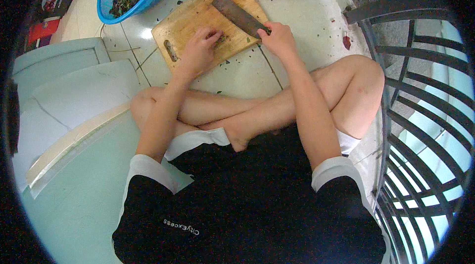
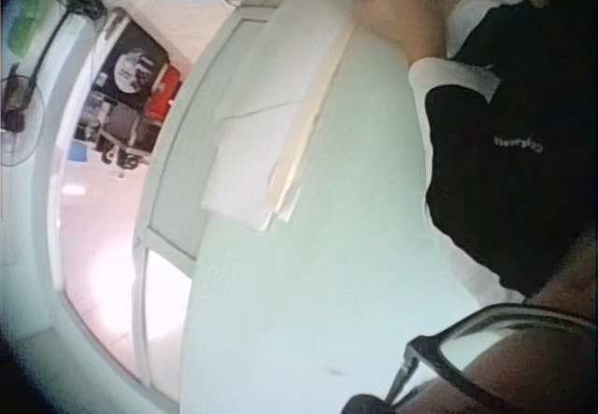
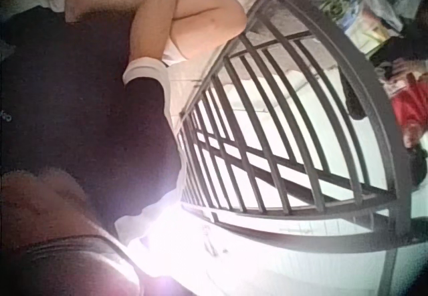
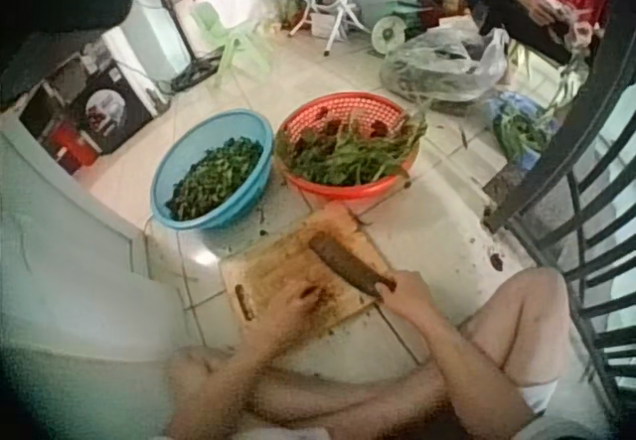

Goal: The person chops green leafy vegetables on a wooden cutting board using a knife, then gathers more leaves from a basket and continues chopping.

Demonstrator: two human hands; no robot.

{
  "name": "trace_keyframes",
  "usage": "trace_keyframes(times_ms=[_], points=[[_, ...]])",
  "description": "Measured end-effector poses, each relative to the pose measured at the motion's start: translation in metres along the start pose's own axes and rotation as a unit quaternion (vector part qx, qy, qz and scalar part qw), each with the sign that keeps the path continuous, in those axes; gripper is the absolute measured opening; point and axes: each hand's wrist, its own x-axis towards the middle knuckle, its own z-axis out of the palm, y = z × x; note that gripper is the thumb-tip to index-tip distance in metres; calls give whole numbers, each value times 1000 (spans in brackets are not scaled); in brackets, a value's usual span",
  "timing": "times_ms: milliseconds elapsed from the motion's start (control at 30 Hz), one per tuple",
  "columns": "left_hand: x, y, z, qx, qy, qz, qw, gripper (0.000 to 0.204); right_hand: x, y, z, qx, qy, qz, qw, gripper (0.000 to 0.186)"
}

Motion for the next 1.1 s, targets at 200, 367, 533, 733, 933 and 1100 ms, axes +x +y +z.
trace_keyframes(times_ms=[200, 367, 533, 733, 933, 1100], points=[[-8, 0, 10, 22, 19, 5, 1000, 26, -11, -23, -3, -62, -36, -40, 997, 35], [0, 2, 18, 12, 23, -24, 999, 12, -15, -27, 14, -84, 0, -33, 996, 31], [2, 3, 15, -60, 70, -41, 995, 8, -18, -33, 19, -107, 11, -37, 993, 28], [7, -20, 4, -141, 157, -105, 972, 10, -12, -34, 27, -127, 2, -42, 991, 26], [73, -83, -119, -54, 383, -145, 911, 12, -9, -30, 20, -65, 29, -16, 997, 25], [110, -158, -209, 124, 261, -245, 925, 32, -13, -36, 13, -17, 25, -37, 999, 27]])
